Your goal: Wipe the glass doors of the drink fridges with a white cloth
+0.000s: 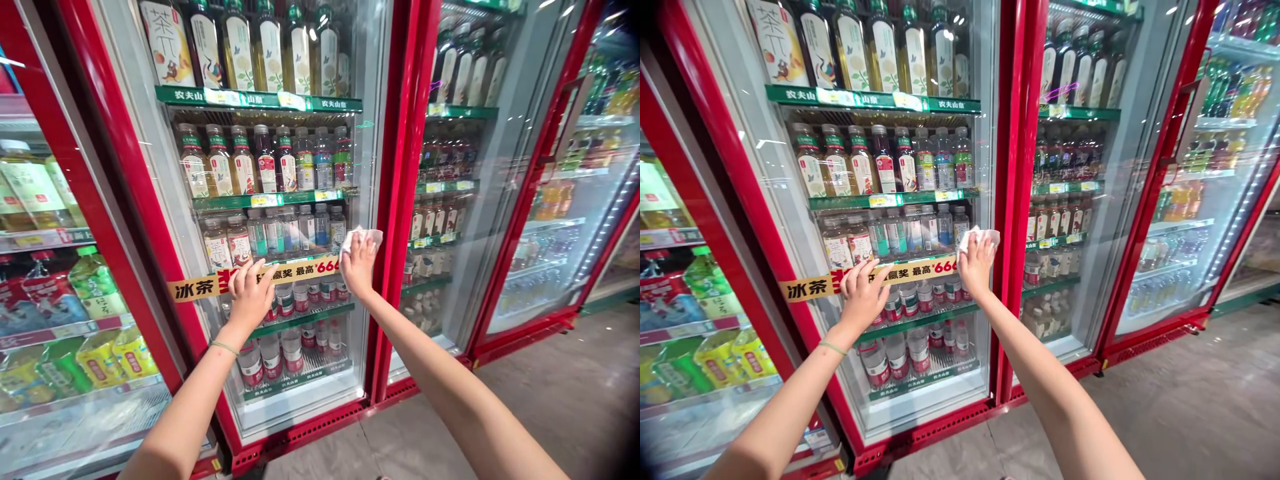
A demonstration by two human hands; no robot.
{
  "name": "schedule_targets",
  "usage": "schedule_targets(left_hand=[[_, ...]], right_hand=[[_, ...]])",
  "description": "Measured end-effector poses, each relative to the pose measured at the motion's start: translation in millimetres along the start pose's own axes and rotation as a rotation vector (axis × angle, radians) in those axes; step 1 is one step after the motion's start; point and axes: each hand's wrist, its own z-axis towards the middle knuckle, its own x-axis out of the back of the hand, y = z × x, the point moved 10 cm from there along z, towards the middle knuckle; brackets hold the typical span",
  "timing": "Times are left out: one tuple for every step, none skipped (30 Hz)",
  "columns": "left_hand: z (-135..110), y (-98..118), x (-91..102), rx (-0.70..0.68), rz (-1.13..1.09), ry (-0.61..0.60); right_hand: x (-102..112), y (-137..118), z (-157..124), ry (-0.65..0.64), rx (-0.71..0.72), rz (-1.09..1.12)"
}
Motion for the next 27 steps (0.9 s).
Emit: schedule_targets(left_hand=[[-1,-3,0.9,-0.009,0.001,-0.006],[-2,-6,2.8,-0.014,0.006,-0.008],[-5,-11,5.3,-0.017,0.015,-0.01],[-8,-16,8.3,-0.016,0.026,-0.01],[-11,-22,11.8,-0.011,0.037,-0.007],[-15,-28,15.5,-0.004,0.045,-0.003],[-19,-34,19.3,0.005,0.05,0.002],[-23,-39,23.0,0.017,0.056,0.009],[-26,-45,26.4,0.03,0.065,0.017],[-30,-50,29.5,0.043,0.077,0.026],[-33,-54,32.0,0.055,0.09,0.032],[-35,-58,34.2,0.066,0.101,0.038],[-37,-61,36.1,0.076,0.107,0.042],[-38,-64,37.7,0.084,0.106,0.044],[-39,-66,38.8,0.091,0.1,0.043],[-40,-67,39.7,0.097,0.092,0.038],[-40,-67,40.3,0.102,0.083,0.032],[-40,-65,40.8,0.105,0.077,0.025],[-40,-63,41.4,0.108,0.074,0.02],[-40,-60,41.8,0.114,0.073,0.016],[-40,-56,41.9,0.119,0.071,0.012],[-39,-52,41.3,0.124,0.064,0.009],[-38,-46,39.7,0.126,0.049,0.002],[-36,-39,37.0,0.123,0.027,-0.009],[-33,-31,33.1,0.117,0.0,-0.024],[-30,-22,28.3,0.106,-0.03,-0.041],[-26,-13,22.9,0.094,-0.056,-0.058]], right_hand=[[-3,-19,-2,-0.051,0.104,-0.006],[-6,-39,-6,-0.1,0.248,0.007],[-7,-58,-11,-0.13,0.387,0.035],[-5,-69,-15,-0.128,0.47,0.072],[-1,-73,-14,-0.09,0.473,0.111],[4,-71,-9,-0.023,0.401,0.148],[9,-67,-3,0.053,0.289,0.181],[12,-66,0,0.118,0.18,0.206],[13,-71,0,0.159,0.11,0.22],[12,-85,0,0.167,0.107,0.225],[10,-106,-2,0.147,0.171,0.22],[8,-129,-6,0.112,0.274,0.21],[6,-151,-12,0.072,0.389,0.198],[5,-167,-19,0.033,0.498,0.188],[5,-177,-26,-0.003,0.592,0.182],[4,-180,-32,-0.035,0.665,0.18],[3,-176,-37,-0.063,0.713,0.179],[2,-168,-41,-0.085,0.733,0.176],[1,-155,-44,-0.097,0.724,0.169],[1,-139,-44,-0.097,0.679,0.16],[2,-121,-44,-0.089,0.61,0.148],[4,-105,-45,-0.083,0.539,0.137],[7,-92,-46,-0.083,0.489,0.129],[10,-83,-47,-0.094,0.467,0.124],[13,-79,-48,-0.117,0.475,0.12],[15,-77,-49,-0.146,0.507,0.115],[18,-76,-48,-0.178,0.549,0.107]])
